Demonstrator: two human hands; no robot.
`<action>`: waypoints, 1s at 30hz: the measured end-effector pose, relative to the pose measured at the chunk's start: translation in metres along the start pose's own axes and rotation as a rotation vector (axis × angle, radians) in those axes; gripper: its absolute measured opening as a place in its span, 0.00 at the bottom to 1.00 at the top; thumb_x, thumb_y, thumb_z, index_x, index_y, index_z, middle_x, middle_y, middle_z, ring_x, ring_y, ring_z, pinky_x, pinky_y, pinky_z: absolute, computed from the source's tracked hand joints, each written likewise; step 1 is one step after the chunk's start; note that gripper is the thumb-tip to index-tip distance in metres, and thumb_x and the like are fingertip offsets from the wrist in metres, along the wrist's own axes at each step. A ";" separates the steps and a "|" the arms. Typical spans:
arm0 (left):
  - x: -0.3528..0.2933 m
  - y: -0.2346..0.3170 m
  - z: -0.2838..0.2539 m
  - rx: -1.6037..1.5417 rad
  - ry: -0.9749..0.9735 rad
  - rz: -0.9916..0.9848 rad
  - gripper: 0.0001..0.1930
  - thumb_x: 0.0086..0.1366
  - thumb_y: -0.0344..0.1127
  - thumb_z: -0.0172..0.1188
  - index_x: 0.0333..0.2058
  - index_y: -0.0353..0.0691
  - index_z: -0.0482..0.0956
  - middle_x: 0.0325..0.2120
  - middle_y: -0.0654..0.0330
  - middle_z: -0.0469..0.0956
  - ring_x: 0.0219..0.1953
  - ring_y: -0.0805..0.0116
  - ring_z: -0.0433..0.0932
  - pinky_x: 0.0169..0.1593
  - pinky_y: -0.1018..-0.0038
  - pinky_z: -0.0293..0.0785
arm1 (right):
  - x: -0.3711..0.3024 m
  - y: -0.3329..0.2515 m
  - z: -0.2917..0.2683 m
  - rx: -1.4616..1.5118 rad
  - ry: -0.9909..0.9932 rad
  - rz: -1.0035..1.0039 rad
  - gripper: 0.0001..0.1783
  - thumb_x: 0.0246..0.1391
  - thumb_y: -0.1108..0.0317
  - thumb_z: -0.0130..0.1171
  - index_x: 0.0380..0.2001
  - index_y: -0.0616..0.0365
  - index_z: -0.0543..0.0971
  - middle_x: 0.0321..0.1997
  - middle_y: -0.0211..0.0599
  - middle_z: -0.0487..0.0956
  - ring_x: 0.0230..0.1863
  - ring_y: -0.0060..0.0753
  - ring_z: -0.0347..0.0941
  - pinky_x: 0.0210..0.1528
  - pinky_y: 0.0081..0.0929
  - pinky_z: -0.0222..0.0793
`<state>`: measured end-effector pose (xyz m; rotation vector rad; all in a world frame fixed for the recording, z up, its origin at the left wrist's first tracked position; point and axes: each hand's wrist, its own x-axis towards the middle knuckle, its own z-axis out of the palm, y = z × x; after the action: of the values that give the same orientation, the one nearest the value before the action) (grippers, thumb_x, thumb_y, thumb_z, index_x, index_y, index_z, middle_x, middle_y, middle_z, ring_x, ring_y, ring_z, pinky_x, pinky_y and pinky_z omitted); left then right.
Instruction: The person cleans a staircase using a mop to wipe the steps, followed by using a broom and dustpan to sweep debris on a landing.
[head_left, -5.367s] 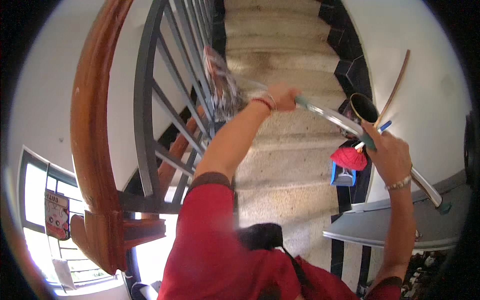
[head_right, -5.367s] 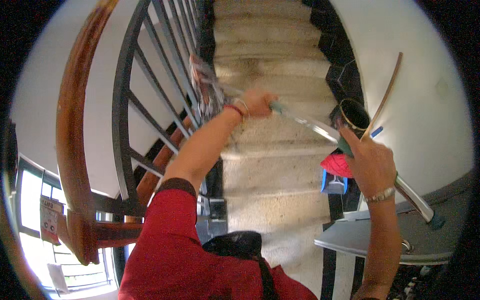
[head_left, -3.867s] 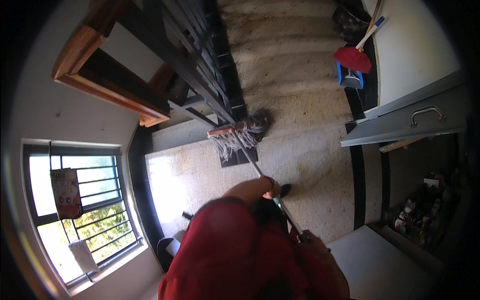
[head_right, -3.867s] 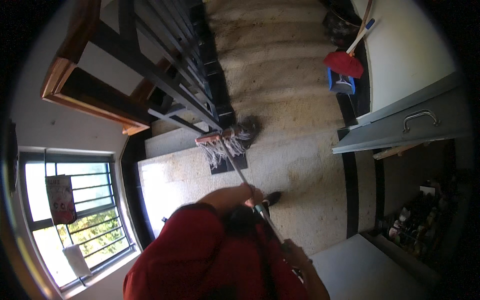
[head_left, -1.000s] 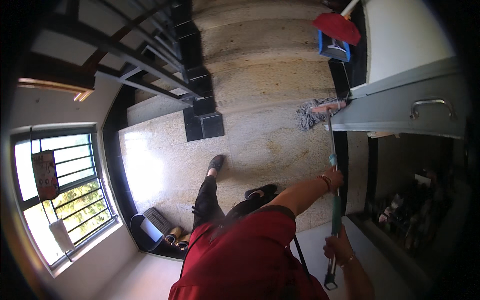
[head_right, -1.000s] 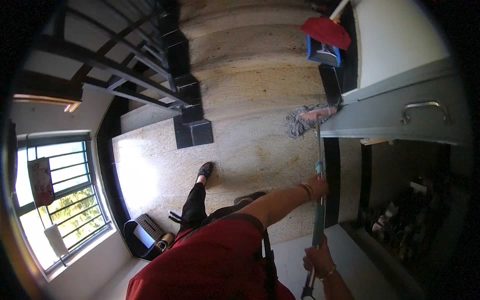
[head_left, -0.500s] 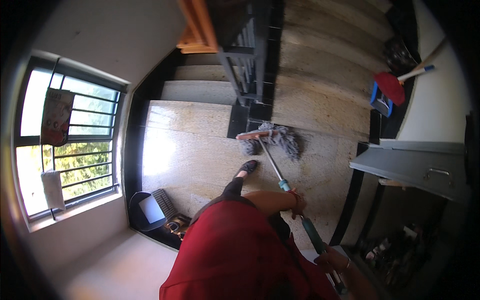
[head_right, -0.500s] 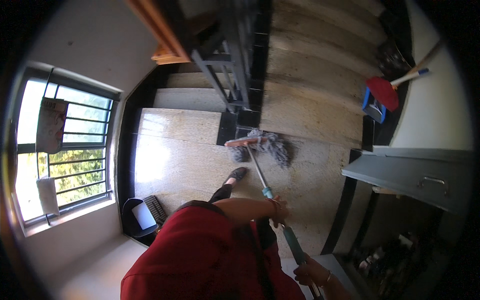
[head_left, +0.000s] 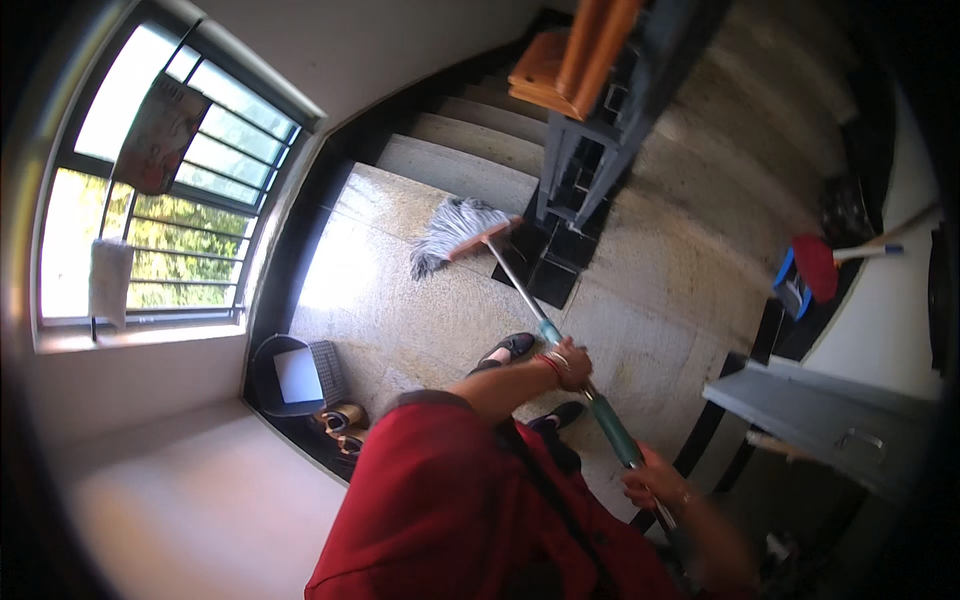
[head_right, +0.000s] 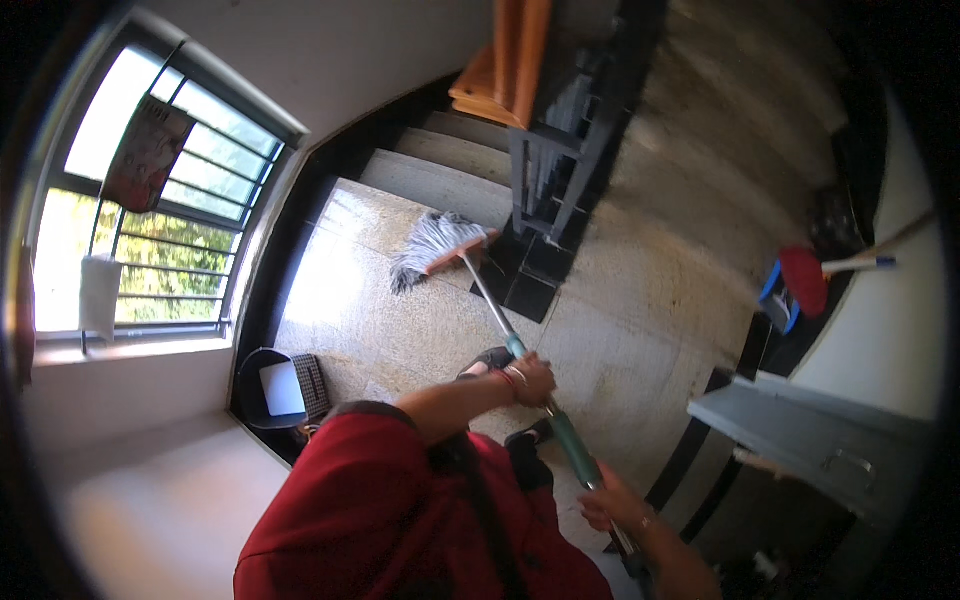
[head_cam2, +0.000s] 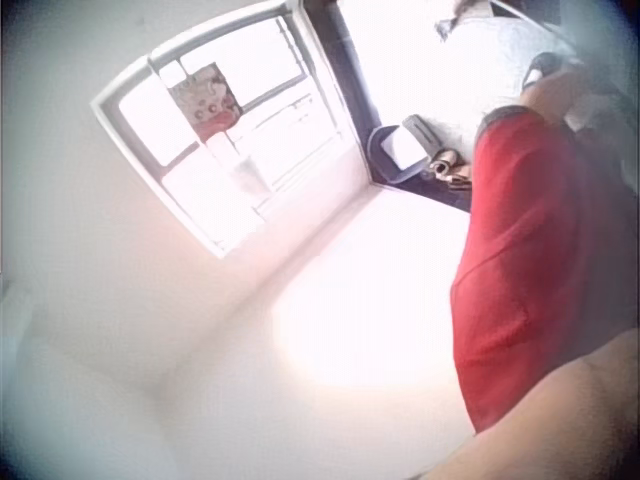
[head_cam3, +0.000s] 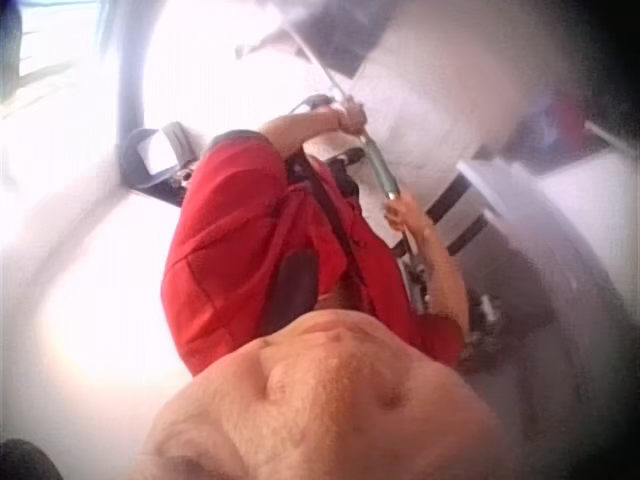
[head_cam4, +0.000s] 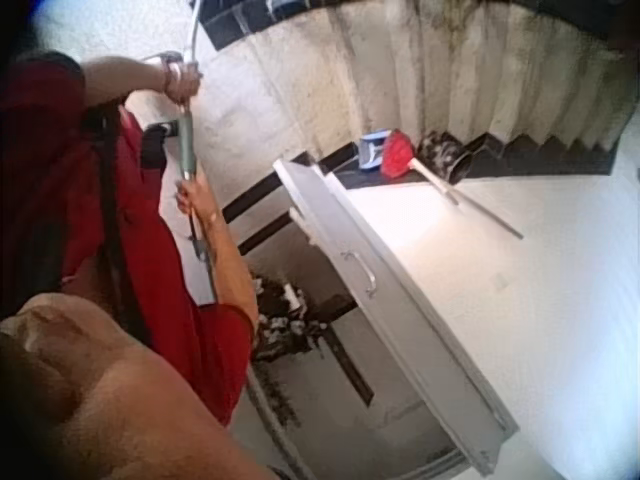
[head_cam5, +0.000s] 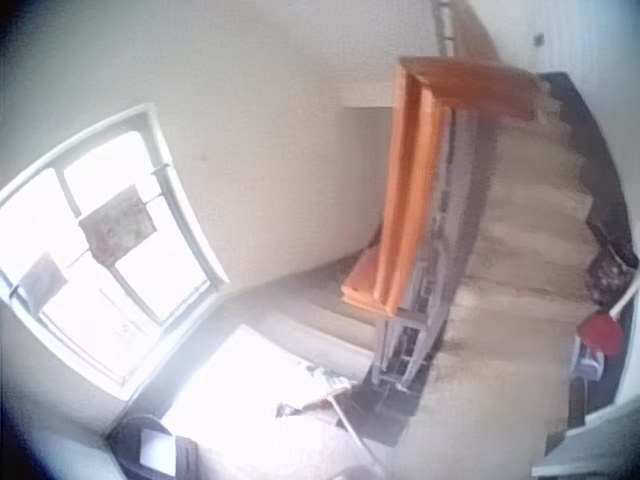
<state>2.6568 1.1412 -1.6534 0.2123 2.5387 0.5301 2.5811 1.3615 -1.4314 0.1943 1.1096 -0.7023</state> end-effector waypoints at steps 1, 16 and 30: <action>0.015 0.015 0.001 -0.064 0.002 -0.007 0.14 0.51 0.51 0.59 0.32 0.51 0.82 0.32 0.62 0.80 0.41 0.61 0.77 0.47 0.53 0.66 | -0.013 0.002 -0.011 -0.076 0.038 0.007 0.40 0.52 0.75 0.51 0.65 0.47 0.45 0.14 0.28 0.62 0.12 0.21 0.60 0.11 0.22 0.57; 0.048 -0.030 -0.016 -0.521 0.096 -0.051 0.12 0.58 0.44 0.57 0.37 0.48 0.80 0.37 0.62 0.78 0.46 0.63 0.74 0.52 0.64 0.63 | -0.054 -0.097 0.014 -1.990 0.694 0.027 0.16 0.60 0.58 0.47 0.48 0.50 0.71 0.27 0.48 0.76 0.29 0.50 0.75 0.31 0.48 0.70; -0.200 -0.334 0.028 -0.527 0.890 -1.006 0.28 0.51 0.31 0.60 0.53 0.50 0.67 0.59 0.60 0.61 0.64 0.61 0.57 0.61 0.54 0.58 | 0.363 -0.299 0.254 -2.068 0.312 -0.115 0.33 0.62 0.67 0.35 0.67 0.48 0.37 0.45 0.62 0.76 0.46 0.57 0.75 0.47 0.49 0.72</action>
<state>2.8266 0.7955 -1.7190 -1.7094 2.6498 0.9349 2.6848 0.8567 -1.5744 -1.5534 1.6329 0.6389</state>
